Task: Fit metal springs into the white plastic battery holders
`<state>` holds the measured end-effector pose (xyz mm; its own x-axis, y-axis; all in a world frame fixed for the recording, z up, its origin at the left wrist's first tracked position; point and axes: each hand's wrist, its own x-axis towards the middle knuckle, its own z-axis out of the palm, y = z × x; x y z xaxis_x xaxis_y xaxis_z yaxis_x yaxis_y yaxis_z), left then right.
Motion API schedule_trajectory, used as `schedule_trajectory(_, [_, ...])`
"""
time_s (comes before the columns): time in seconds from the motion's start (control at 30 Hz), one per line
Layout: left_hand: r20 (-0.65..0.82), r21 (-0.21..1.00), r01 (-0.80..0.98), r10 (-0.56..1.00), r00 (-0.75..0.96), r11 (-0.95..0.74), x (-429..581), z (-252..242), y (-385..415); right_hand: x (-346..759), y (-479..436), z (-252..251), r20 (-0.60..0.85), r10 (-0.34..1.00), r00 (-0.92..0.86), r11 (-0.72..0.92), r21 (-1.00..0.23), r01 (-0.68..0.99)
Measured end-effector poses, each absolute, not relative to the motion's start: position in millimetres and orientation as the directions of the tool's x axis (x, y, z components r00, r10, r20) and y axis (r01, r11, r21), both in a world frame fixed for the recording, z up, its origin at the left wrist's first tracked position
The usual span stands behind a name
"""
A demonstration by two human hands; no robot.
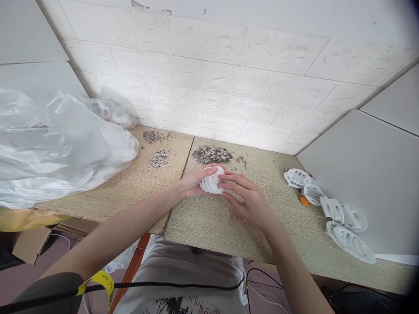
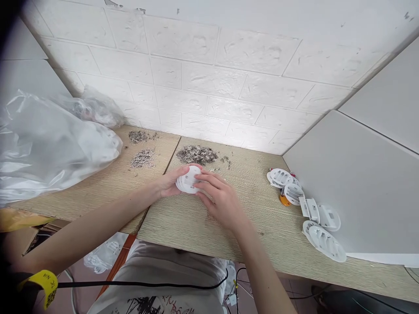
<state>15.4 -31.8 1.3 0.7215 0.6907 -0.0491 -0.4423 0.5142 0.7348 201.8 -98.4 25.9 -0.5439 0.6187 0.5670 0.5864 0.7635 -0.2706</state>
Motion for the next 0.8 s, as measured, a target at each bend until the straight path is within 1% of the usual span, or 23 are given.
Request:
schedule_trajectory(0.17, [-0.037, 0.725, -0.462, 0.699, 0.714, 0.511, 16, 1, -32, 200, -100, 28, 0.572, 0.620, -0.538, 0.757, -0.256, 0.601])
schedule_trajectory(0.27, [-0.044, 0.750, -0.447, 0.711, 0.702, 0.488, 17, 5, -34, 200, -100, 29, 0.585, 0.605, -0.540, 0.762, -0.229, 0.605])
schedule_trajectory(0.37, [-0.045, 0.768, -0.460, 0.755, 0.654, 0.445, 17, 9, -34, 198, -100, 26, 0.599, 0.603, -0.528, 0.758, -0.223, 0.613])
schedule_trajectory(0.43, [-0.041, 0.768, -0.479, 0.779, 0.626, 0.425, 16, 9, -33, 194, -100, 24, 0.603, 0.612, -0.512, 0.754, -0.249, 0.607])
schedule_trajectory(0.53, [-0.041, 0.753, -0.495, 0.781, 0.623, 0.434, 16, 8, -32, 191, -98, 27, 0.606, 0.634, -0.481, 0.751, -0.334, 0.569])
schedule_trajectory(0.6, [-0.039, 0.740, -0.499, 0.769, 0.638, 0.451, 16, 9, -31, 197, -94, 34, 0.584, 0.659, -0.474, 0.738, -0.380, 0.558])
schedule_trajectory(0.63, [-0.040, 0.733, -0.501, 0.764, 0.644, 0.460, 15, 9, -31, 204, -89, 38, 0.565, 0.685, -0.460, 0.714, -0.393, 0.580])
schedule_trajectory(0.67, [-0.042, 0.728, -0.502, 0.761, 0.647, 0.467, 14, 10, -30, 214, -84, 42, 0.549, 0.724, -0.418, 0.667, -0.400, 0.629])
schedule_trajectory(0.7, [-0.045, 0.722, -0.507, 0.763, 0.645, 0.471, 13, 11, -30, 228, -77, 46, 0.536, 0.774, -0.338, 0.587, -0.406, 0.701])
schedule_trajectory(0.73, [-0.050, 0.717, -0.513, 0.769, 0.637, 0.472, 12, 12, -29, 244, -70, 49, 0.538, 0.819, -0.200, 0.462, -0.412, 0.785])
schedule_trajectory(0.77, [-0.054, 0.711, -0.524, 0.779, 0.624, 0.469, 11, 13, -28, 262, -63, 51, 0.513, 0.857, -0.049, 0.296, -0.411, 0.862])
schedule_trajectory(0.8, [-0.058, 0.705, -0.535, 0.790, 0.611, 0.466, 10, 13, -27, 281, -55, 51, 0.455, 0.883, 0.113, 0.093, -0.406, 0.909])
